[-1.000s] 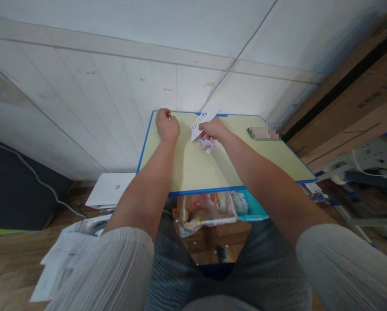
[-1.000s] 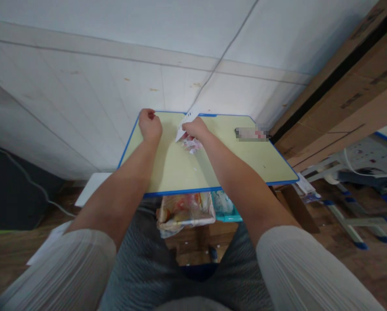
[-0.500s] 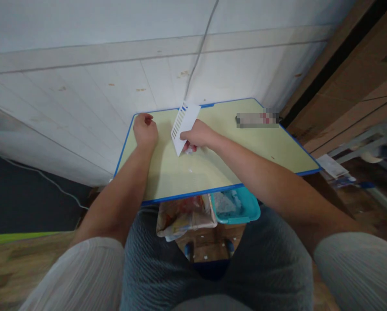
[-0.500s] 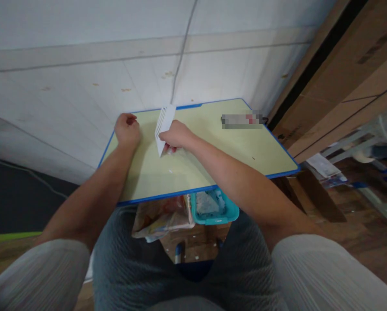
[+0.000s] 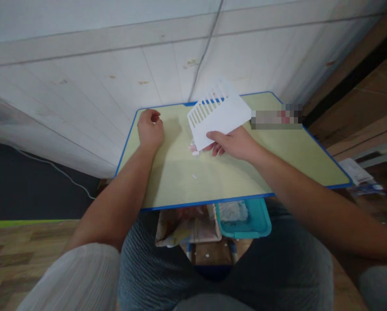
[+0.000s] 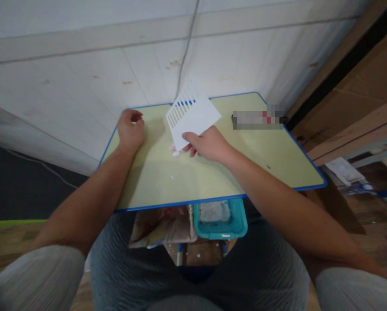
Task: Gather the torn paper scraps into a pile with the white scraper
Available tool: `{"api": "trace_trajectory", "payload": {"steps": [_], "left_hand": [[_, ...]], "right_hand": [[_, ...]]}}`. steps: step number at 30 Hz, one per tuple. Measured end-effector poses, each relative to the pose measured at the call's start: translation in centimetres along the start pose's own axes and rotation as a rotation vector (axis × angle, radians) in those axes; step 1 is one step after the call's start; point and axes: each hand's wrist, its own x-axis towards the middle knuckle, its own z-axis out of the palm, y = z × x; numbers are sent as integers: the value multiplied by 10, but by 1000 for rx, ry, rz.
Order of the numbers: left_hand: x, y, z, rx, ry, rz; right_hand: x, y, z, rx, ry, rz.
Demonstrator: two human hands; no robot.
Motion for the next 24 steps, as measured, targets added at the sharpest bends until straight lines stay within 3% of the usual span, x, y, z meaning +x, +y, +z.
{"api": "trace_trajectory", "payload": {"steps": [5,10,13,17,19,24], "left_hand": [[-11,9,13,77,-76,178],[-10,17,18,113,-161,352],[3,20,23,70,-172,380],[17,27,37,19,-237,376],[18,29,42,27,-276,369],[12,30,45,79,-332,403]], "right_hand": [[-24,18,9,-52,55,-76],[-34,22,1,-138,92,-87],[-41,16,-7,-126,84,-56],[-52,2,-11,-112,195,-6],[-61,-5,-10,-169,250,17],[-79,-9,-6,-325,239,-15]]}}
